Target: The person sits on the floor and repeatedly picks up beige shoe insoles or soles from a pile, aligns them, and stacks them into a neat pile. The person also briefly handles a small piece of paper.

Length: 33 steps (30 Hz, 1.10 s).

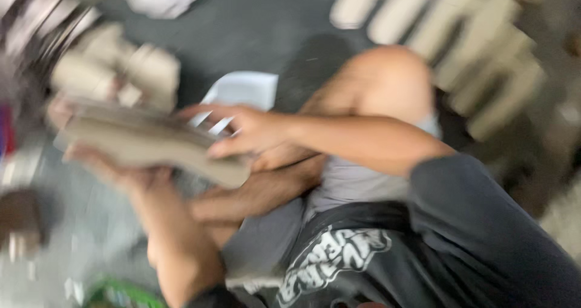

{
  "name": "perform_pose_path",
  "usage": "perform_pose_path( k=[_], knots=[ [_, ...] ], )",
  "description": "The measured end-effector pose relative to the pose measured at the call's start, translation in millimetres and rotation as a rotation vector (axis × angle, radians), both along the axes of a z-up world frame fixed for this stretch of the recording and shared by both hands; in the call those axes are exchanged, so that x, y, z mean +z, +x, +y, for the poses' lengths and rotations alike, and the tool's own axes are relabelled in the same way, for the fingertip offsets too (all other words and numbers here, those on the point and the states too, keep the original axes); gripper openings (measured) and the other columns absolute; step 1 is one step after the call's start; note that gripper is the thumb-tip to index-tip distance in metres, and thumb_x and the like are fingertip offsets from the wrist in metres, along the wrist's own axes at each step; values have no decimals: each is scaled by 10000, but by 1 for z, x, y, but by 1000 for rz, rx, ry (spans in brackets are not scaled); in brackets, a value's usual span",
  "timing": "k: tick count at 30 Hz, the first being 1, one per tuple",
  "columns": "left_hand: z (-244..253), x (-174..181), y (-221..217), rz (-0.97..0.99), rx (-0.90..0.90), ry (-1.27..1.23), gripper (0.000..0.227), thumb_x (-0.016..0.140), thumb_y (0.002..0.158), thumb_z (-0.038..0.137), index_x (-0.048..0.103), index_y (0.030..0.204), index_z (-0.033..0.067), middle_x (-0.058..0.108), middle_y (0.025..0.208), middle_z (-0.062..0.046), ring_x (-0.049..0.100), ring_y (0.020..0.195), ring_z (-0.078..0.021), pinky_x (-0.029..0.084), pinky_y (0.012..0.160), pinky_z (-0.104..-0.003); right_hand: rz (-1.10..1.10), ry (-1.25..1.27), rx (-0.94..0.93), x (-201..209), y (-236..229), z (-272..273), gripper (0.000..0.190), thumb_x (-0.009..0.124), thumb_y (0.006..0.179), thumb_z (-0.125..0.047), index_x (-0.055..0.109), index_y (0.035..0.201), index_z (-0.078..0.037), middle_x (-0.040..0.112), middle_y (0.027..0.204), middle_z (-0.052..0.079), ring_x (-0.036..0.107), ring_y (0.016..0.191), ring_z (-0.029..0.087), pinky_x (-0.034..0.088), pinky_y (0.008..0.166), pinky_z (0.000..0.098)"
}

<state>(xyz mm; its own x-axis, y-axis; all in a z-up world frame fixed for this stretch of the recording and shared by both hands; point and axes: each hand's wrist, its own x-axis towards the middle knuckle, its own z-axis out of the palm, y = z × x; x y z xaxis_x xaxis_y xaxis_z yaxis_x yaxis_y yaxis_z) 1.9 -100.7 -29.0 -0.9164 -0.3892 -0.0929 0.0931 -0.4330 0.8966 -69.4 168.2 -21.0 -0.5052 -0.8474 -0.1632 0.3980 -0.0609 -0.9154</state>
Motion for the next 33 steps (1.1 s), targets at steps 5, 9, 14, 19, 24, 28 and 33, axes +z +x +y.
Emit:
perform_pose_path(
  k=[5, 9, 14, 19, 24, 28, 33],
  knots=[
    [15, 13, -15, 123, 23, 250, 981, 654, 878, 742, 301, 1605, 186, 570, 1457, -139, 597, 1299, -318, 540, 1113, -474, 247, -20, -50, 28, -12, 7, 746, 776, 978, -243, 394, 1599, -86, 583, 1411, 112, 656, 1253, 233, 585, 1047, 385],
    [37, 41, -30, 197, -167, 215, 1098, 799, 850, 638, 99, 1643, 344, 457, 1559, -200, 568, 1346, -379, 555, 1079, -519, 437, 76, -103, 36, -5, 5, 751, 808, 923, -143, 422, 1562, -58, 570, 1478, 134, 658, 1214, 224, 589, 1010, 374],
    [44, 58, -38, 161, -175, 190, 1027, 790, 919, 588, 119, 1650, 322, 425, 1558, -215, 558, 1352, -371, 552, 1097, -518, 296, 98, -117, 39, 0, 2, 718, 750, 974, -172, 403, 1594, -68, 568, 1495, 119, 655, 1255, 204, 604, 988, 349],
    [45, 46, -34, 144, -125, 360, 1011, 737, 907, 634, 120, 1647, 329, 455, 1559, -216, 601, 1285, -372, 593, 994, -520, 333, 221, -105, 43, 1, 3, 777, 798, 906, -231, 423, 1571, -85, 597, 1440, 125, 702, 1157, 227, 621, 919, 342],
    [58, 31, -39, 165, -40, 85, 1000, 817, 902, 494, 189, 1636, 236, 505, 1475, -208, 635, 1283, -372, 615, 999, -524, 737, 288, -92, 45, 2, -2, 902, 896, 804, -232, 427, 1554, -60, 541, 1508, 195, 627, 1291, 334, 574, 983, 406],
    [66, 24, -40, 80, 85, 2, 962, 846, 895, 281, 218, 1617, 171, 510, 1364, -185, 662, 1233, -356, 587, 1048, -492, 674, 338, -69, 42, 2, -6, 964, 907, 751, -274, 408, 1552, -79, 511, 1549, 191, 604, 1329, 283, 548, 1039, 398],
    [63, 19, -40, 52, 16, -211, 905, 771, 867, 177, 244, 1603, 210, 508, 1264, -148, 627, 1118, -280, 565, 1006, -443, 661, 396, 57, 39, -2, -7, 1116, 892, 674, -261, 304, 1601, -62, 460, 1558, 218, 503, 1389, 306, 415, 1113, 410]
  ],
)
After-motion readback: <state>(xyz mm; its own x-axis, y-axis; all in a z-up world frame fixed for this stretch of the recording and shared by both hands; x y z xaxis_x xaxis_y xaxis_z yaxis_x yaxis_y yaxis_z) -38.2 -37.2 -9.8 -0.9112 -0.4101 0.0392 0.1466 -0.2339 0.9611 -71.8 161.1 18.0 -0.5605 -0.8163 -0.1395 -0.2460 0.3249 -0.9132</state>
